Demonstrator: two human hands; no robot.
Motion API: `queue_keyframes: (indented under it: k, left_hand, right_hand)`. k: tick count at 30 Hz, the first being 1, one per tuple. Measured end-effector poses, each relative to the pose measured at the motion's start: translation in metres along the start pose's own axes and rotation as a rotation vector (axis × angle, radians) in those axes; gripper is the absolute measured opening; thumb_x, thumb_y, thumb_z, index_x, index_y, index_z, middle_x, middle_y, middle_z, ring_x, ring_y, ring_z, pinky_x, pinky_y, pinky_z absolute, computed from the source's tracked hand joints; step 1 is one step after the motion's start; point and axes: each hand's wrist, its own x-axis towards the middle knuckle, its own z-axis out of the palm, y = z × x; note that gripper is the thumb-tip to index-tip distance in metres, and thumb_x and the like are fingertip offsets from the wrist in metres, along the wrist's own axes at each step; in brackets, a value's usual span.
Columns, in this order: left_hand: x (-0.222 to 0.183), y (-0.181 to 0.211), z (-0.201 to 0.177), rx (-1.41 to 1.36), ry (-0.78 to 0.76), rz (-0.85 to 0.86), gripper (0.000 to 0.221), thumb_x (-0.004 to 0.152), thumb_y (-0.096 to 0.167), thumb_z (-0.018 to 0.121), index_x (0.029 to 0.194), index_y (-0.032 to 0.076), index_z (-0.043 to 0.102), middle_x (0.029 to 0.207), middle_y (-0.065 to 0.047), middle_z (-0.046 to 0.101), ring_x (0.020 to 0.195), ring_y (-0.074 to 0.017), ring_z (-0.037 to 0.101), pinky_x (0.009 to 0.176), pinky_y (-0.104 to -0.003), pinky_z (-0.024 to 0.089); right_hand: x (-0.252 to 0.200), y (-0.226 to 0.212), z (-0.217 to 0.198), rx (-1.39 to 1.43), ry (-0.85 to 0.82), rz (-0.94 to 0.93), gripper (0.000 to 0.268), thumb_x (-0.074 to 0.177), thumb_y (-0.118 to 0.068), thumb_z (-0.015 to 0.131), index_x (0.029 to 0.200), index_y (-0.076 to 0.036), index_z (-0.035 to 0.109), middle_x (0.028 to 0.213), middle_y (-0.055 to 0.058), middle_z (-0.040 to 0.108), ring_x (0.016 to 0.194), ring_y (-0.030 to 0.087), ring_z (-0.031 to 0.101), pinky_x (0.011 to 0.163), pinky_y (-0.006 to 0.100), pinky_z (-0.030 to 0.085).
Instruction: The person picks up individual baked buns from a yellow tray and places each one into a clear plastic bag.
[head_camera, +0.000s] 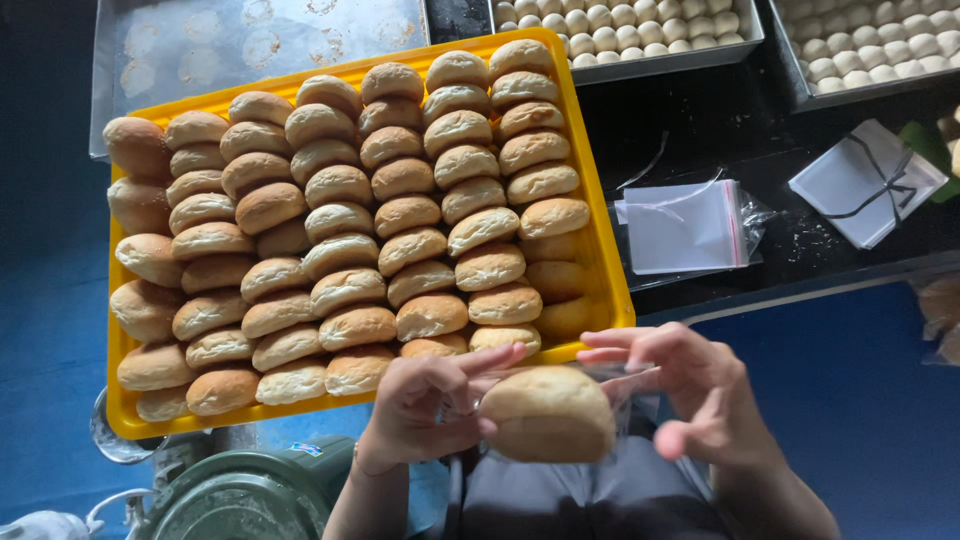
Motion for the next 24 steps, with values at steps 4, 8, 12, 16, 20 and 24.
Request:
queue_keyframes:
  k: [4, 8, 12, 16, 20, 24]
  left_hand:
    - [0.004, 0.002, 0.007, 0.047, -0.007, -0.035, 0.025, 0.09, -0.007, 0.074, 0.094, 0.004, 0.052, 0.136, -0.04, 0.054, 0.134, -0.0486, 0.056, 0.109, -0.057, 0.056]
    - [0.003, 0.004, 0.003, -0.087, -0.076, -0.14, 0.022, 0.094, -0.01, 0.069, 0.102, 0.005, 0.055, 0.142, -0.039, 0.049, 0.139, -0.0442, 0.052, 0.119, -0.057, 0.047]
    - [0.0, -0.002, 0.001, -0.275, -0.093, -0.188, 0.022, 0.098, -0.019, 0.057, 0.108, 0.0, 0.053, 0.149, -0.04, 0.041, 0.147, -0.0482, 0.039, 0.117, -0.061, 0.047]
    - [0.008, -0.012, 0.003, -0.364, -0.084, -0.156, 0.029, 0.1, -0.021, 0.048, 0.115, 0.004, 0.046, 0.147, -0.042, 0.04, 0.149, -0.0517, 0.033, 0.123, -0.068, 0.033]
    - [0.025, -0.029, 0.006, -0.349, -0.123, -0.179, 0.03, 0.103, -0.014, 0.047, 0.12, 0.009, 0.038, 0.142, -0.046, 0.043, 0.147, -0.0546, 0.035, 0.12, -0.061, 0.039]
    - [0.051, -0.047, 0.025, -0.339, -0.244, -0.244, 0.034, 0.11, -0.007, 0.041, 0.136, 0.012, 0.03, 0.157, -0.037, 0.036, 0.152, -0.0467, 0.035, 0.123, -0.05, 0.035]
  right_hand:
    - [0.0, 0.008, 0.003, -0.064, 0.109, 0.153, 0.039, 0.081, -0.036, 0.085, 0.098, -0.007, 0.065, 0.122, 0.029, 0.074, 0.113, 0.035, 0.077, 0.085, 0.043, 0.069]
    - [0.006, 0.01, -0.002, -0.026, 0.116, 0.107, 0.012, 0.091, -0.014, 0.075, 0.091, -0.003, 0.071, 0.104, 0.022, 0.08, 0.102, 0.032, 0.079, 0.085, 0.043, 0.069]
    - [0.005, 0.016, -0.009, -0.012, 0.141, 0.124, 0.014, 0.09, -0.018, 0.076, 0.089, -0.006, 0.069, 0.1, 0.022, 0.081, 0.096, 0.03, 0.079, 0.08, 0.04, 0.067]
    - [0.002, 0.024, -0.021, 0.027, 0.155, 0.124, 0.017, 0.093, -0.022, 0.074, 0.091, -0.007, 0.067, 0.099, 0.018, 0.078, 0.091, 0.026, 0.076, 0.079, 0.038, 0.063]
    - [-0.007, 0.015, -0.039, 0.042, 0.133, 0.149, 0.019, 0.096, -0.024, 0.072, 0.088, -0.009, 0.066, 0.099, 0.017, 0.076, 0.095, 0.027, 0.072, 0.086, 0.04, 0.058]
    - [-0.059, 0.011, -0.089, 0.065, 0.134, 0.186, 0.013, 0.097, -0.017, 0.069, 0.093, -0.005, 0.07, 0.11, 0.023, 0.073, 0.089, 0.025, 0.072, 0.071, 0.032, 0.061]
